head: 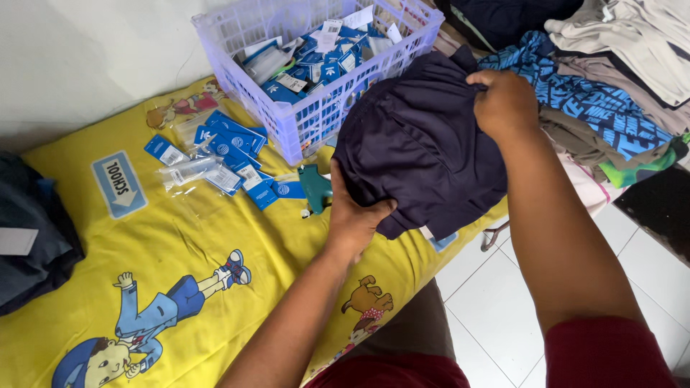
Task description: The person staples tags onto the waistbands of several pairs of shorts using a handheld stapler. They then fold each pair of shorts and place them on a yellow surface. The process is repeated for multiple shorts of different colors.
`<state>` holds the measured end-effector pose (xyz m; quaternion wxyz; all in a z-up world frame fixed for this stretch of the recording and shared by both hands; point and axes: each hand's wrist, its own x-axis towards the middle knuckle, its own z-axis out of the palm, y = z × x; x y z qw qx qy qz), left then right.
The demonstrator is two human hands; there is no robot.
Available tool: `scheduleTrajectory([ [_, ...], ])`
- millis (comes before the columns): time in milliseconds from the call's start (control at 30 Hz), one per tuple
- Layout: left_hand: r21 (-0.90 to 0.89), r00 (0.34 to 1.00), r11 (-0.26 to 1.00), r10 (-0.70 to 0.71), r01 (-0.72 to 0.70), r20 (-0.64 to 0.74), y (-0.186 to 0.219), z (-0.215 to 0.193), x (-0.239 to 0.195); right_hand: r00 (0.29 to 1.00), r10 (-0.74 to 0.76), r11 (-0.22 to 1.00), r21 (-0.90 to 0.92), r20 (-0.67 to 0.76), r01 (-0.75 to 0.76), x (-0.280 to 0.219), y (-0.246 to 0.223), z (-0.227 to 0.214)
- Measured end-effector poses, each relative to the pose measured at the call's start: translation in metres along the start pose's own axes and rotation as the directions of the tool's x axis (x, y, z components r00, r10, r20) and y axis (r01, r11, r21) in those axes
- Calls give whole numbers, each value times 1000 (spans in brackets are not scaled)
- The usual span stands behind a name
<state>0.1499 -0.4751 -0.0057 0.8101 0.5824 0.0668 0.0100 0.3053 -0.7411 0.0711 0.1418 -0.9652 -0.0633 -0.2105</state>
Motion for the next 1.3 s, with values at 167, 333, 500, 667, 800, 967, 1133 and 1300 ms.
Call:
scheduleTrajectory([
  [167,37,986,987,-157,159,-63,33,7,-24,999,36,999,24,-10,-36,-1,8,-9],
  [333,-93,960,956,-274,279,64,52,14,-34,941,280,954,59,191,-295,-5,-51,-46],
  [500,224,939,929,-324,293,115,41,22,-26,866,392,920,-167,310,-356,-8,-69,-38],
  [667,391,1000,920,-13,22,-25,15,13,-10,963,193,978,-115,186,-174,0,-36,-4],
  [800,-147,997,986,-78,80,18,10,18,-3,998,-49,996,-71,38,52,-3,-26,9],
  [967,-271,981,952,-97,140,167,24,22,-3,999,-37,995,98,8,36,-14,-27,8],
  [1133,-235,957,969,140,-79,253,12,20,7,986,-141,984,96,-91,150,-18,-18,12],
  [1300,-7,952,976,215,-218,216,32,15,10,960,-184,981,-95,-212,167,-23,-9,18],
])
